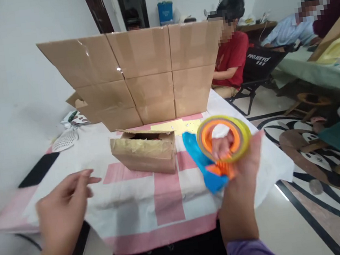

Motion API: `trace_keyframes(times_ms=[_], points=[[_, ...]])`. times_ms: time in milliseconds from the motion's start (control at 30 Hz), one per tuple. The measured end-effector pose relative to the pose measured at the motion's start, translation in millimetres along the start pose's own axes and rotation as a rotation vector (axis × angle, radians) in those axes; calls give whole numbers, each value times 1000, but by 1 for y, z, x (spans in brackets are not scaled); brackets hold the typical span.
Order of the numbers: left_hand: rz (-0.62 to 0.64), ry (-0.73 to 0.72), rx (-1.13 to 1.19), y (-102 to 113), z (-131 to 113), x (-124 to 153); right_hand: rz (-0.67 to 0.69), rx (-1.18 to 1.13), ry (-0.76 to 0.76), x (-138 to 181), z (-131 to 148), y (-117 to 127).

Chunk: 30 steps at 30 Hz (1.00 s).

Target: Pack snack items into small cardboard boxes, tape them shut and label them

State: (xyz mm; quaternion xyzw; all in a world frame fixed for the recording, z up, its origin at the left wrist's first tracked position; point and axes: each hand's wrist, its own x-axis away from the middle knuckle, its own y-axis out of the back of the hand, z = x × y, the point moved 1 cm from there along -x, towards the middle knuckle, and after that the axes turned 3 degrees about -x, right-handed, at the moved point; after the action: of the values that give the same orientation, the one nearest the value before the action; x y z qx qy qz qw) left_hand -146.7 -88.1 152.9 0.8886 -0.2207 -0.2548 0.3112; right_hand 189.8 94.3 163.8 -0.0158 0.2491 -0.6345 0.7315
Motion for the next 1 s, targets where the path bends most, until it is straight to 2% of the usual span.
trace_keyframes(times_ms=[100,267,333,433,500,533,600,633,667,733,767,833,900,1000], points=[[135,-45,124,-12,-10,13,-138,180,17,-32,-42,-4],[282,-21,502,-46,-28,22,-123,188,-168,-69,-116,3],[316,-6,569,-51,-31,20,-132,248,-265,-75,-132,14],[333,19,630,-53,-31,15,-130,395,-392,-80,-140,33],[346,25,656,-54,-30,14,-164,486,-424,-82,-133,42],[358,25,663,-54,-30,13,-210,564,-390,-81,-126,44],[375,30,664,-55,-30,15,-299,763,-209,-76,-105,40],[382,30,656,-56,-30,17,-293,838,-78,-70,-91,32],[392,29,642,-57,-31,20,-234,877,58,-61,-77,20],[445,-3,613,-59,-35,29,34,813,262,-36,-50,-12],[488,-44,599,-61,-38,34,184,767,326,-21,-38,-30],[578,-158,580,-63,-46,45,393,750,389,7,-21,-62],[632,-280,573,-65,-53,53,480,740,371,26,-12,-83],[630,-420,554,-65,-58,56,495,721,305,36,-10,-91]])
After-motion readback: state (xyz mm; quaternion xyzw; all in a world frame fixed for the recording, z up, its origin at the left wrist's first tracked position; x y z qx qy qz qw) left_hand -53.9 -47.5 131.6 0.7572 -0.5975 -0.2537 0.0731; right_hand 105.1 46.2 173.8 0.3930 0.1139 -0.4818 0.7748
